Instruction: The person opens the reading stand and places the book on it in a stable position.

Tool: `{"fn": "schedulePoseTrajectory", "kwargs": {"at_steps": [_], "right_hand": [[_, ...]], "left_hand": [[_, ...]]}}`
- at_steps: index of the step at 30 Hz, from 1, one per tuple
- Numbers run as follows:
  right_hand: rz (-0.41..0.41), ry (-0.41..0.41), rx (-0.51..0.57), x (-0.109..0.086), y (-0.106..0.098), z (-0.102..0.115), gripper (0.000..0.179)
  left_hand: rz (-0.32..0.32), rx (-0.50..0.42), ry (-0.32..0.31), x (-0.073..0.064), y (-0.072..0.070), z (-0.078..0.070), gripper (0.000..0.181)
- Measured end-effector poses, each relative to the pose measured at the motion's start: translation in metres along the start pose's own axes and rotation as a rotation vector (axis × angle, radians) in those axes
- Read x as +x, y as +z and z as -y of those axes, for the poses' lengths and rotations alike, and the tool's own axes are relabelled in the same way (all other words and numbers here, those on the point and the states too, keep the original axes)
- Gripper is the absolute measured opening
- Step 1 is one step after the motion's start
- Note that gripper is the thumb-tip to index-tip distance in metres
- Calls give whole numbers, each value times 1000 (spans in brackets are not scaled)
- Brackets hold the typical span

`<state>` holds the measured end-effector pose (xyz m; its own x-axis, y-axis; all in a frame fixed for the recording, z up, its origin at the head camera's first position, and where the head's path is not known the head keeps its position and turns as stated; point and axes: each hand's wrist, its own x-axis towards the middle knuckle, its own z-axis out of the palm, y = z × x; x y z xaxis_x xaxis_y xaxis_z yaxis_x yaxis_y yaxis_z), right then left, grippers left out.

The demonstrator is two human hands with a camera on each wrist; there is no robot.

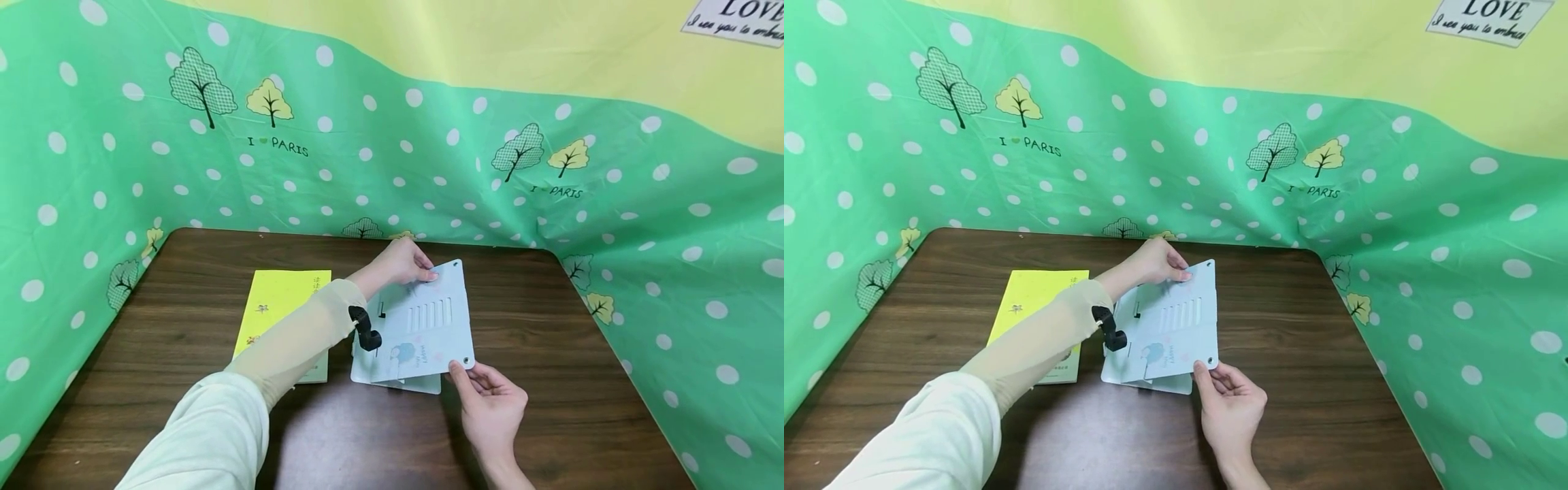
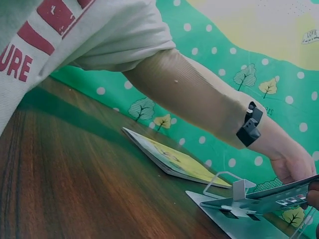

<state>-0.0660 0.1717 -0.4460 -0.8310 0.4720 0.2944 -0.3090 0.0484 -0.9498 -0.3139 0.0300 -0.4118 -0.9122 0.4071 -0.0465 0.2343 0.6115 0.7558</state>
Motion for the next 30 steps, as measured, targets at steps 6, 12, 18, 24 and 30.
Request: {"fn": "schedulePoseTrajectory", "kwargs": {"at_steps": [6,12,18,24,30], "right_hand": [[-9,19,16,5,-2,-1,9],[-2,43,15,10,-5,0,10],[16,76,9,14,-7,1,9],[21,110,37,19,-9,-1,12],[53,139,60,25,-13,0,13]], "left_hand": [[-28,16,-13,-1,-3,1,17],[-25,20,-37,-4,-8,3,18],[-14,25,-71,-5,-14,6,19],[-15,41,-55,-5,-19,7,21],[15,23,65,-3,-22,10,22]]}}
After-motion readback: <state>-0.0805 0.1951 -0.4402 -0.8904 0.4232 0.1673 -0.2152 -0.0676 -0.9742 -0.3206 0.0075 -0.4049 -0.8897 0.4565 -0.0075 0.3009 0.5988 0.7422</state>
